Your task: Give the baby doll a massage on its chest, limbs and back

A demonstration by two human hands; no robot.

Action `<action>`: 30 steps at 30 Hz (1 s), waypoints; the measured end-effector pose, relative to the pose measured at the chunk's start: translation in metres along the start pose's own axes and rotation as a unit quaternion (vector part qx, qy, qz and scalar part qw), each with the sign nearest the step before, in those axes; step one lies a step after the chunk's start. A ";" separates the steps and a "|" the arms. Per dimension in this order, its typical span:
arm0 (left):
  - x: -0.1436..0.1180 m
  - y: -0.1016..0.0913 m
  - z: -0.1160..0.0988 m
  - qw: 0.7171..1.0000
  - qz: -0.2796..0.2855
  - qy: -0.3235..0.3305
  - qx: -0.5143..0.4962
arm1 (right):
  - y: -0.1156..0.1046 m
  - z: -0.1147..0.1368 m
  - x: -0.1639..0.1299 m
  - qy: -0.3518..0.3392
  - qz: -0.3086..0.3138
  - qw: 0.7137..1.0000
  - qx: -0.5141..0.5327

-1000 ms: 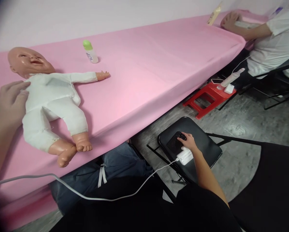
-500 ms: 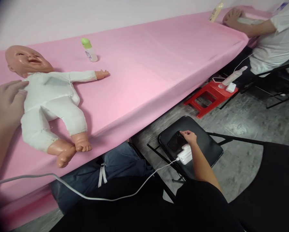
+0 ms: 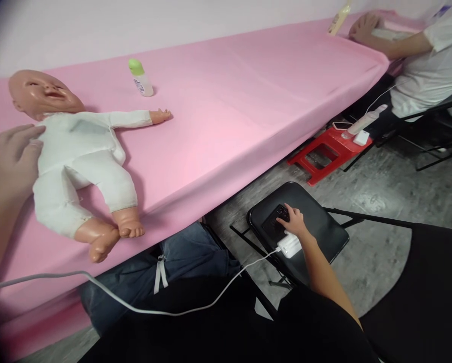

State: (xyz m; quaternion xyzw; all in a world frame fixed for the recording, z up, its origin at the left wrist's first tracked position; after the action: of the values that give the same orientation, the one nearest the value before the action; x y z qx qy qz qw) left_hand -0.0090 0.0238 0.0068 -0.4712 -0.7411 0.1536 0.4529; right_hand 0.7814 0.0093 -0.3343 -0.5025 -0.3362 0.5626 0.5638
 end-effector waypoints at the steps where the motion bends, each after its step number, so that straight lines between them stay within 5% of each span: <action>1: 0.000 0.000 -0.001 1.000 0.013 0.004 0.005 | 0.001 0.002 -0.004 -0.023 0.013 0.999 -0.020; 5: 0.000 -0.001 -0.003 0.999 0.027 -0.004 0.021 | 0.002 0.003 -0.009 -0.045 0.017 0.998 -0.049; 10: 0.000 -0.001 0.014 0.999 -0.024 -0.001 -0.028 | 0.005 0.003 -0.007 -0.098 0.002 0.992 -0.076; 25: -0.001 -0.002 0.025 0.999 -0.033 -0.003 -0.037 | 0.004 -0.001 0.000 -0.073 0.018 0.996 -0.056; 30: -0.001 -0.002 0.024 0.999 -0.032 -0.009 -0.035 | 0.002 -0.007 0.006 -0.022 -0.024 0.999 0.001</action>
State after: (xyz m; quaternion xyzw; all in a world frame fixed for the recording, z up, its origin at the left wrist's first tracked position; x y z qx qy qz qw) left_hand -0.0293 0.0265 -0.0054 -0.4615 -0.7648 0.1174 0.4340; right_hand 0.7881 0.0134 -0.3389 -0.4810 -0.3596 0.5606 0.5701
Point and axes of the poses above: each hand's wrist, its own x-axis towards the middle knuckle, its own y-axis out of the palm, z = x × y, the point moved 2 cm from there along x, towards the middle knuckle, and after that the axes turned 14 degrees about -x, right-handed, at the moved point
